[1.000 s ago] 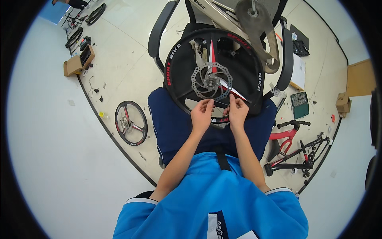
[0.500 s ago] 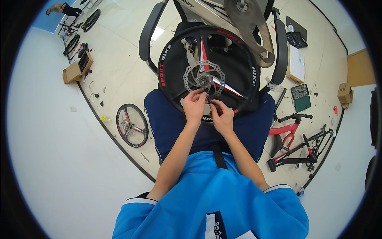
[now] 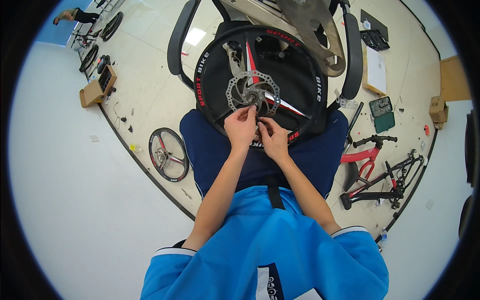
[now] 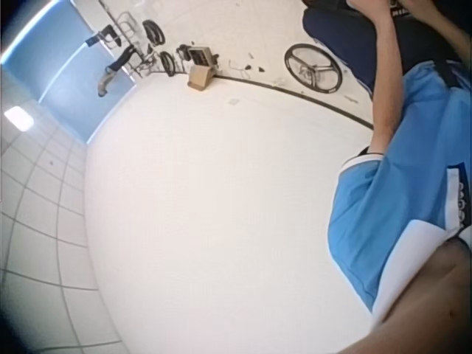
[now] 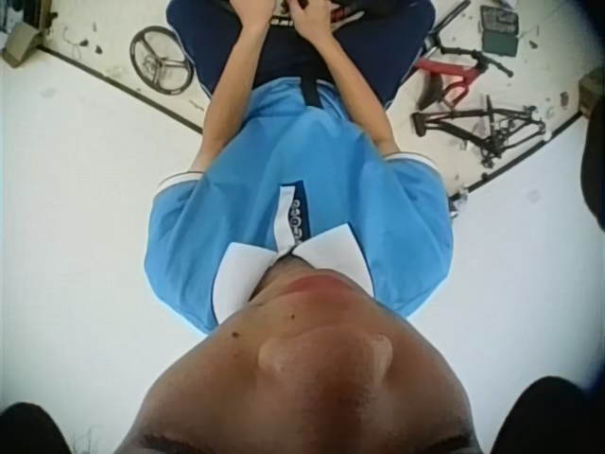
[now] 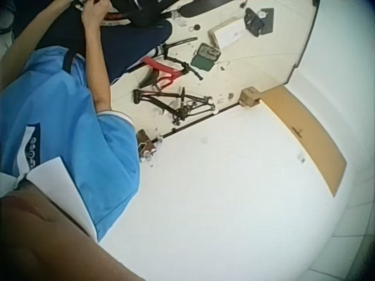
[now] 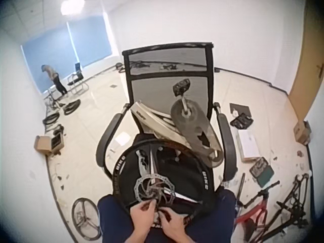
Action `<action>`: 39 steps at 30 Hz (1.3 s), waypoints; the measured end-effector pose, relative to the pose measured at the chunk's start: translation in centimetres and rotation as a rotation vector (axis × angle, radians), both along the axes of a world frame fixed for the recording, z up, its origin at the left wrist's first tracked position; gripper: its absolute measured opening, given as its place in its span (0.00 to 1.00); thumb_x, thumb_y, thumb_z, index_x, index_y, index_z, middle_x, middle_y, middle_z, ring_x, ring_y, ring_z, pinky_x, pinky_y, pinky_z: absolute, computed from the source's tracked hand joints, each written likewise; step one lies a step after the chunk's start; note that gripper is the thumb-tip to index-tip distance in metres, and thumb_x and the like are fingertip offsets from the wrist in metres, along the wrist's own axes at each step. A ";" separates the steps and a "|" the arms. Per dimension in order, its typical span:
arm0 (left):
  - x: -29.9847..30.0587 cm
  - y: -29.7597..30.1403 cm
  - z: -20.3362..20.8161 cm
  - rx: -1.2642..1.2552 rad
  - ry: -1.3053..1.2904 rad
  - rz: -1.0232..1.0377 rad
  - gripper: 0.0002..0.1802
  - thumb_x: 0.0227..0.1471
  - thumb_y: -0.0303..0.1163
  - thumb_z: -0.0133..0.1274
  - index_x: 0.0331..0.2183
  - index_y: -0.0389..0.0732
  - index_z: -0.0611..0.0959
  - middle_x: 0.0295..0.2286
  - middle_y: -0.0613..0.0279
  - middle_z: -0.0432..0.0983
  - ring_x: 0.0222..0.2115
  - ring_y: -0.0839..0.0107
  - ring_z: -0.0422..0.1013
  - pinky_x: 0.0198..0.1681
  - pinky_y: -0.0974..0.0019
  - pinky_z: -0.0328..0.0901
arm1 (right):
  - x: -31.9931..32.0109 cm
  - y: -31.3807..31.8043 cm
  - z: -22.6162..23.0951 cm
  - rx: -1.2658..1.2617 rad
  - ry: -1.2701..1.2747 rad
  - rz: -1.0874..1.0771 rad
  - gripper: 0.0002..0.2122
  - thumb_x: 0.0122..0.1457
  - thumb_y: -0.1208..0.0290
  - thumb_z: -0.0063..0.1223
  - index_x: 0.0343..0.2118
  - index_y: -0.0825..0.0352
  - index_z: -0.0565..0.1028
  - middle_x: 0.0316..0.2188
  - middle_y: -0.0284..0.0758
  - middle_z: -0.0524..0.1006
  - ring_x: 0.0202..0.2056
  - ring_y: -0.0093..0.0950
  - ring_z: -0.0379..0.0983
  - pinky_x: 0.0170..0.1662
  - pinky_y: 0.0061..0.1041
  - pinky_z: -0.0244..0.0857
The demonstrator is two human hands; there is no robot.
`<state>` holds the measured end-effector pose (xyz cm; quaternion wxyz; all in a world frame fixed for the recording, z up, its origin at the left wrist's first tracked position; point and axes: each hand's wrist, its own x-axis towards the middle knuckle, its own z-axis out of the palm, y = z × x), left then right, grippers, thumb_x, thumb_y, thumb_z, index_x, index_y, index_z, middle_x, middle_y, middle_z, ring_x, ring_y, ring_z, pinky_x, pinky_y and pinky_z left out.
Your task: The person assembles a bicycle wheel by attaching a disc brake rotor to the hub using an Allen key. They then pick up the handlebar assembly and tighten the stem bolts with the same tool.
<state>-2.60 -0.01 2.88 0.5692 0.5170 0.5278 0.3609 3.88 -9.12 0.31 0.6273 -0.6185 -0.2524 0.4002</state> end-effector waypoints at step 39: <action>-0.2 8.8 5.3 0.598 0.237 -0.497 0.10 0.52 0.25 0.62 0.38 0.34 0.86 0.32 0.56 0.84 0.28 0.72 0.79 0.34 0.70 0.73 | 15.9 10.9 12.0 0.178 -1.008 0.621 0.07 0.55 0.74 0.61 0.34 0.72 0.79 0.31 0.43 0.78 0.34 0.43 0.75 0.38 0.35 0.69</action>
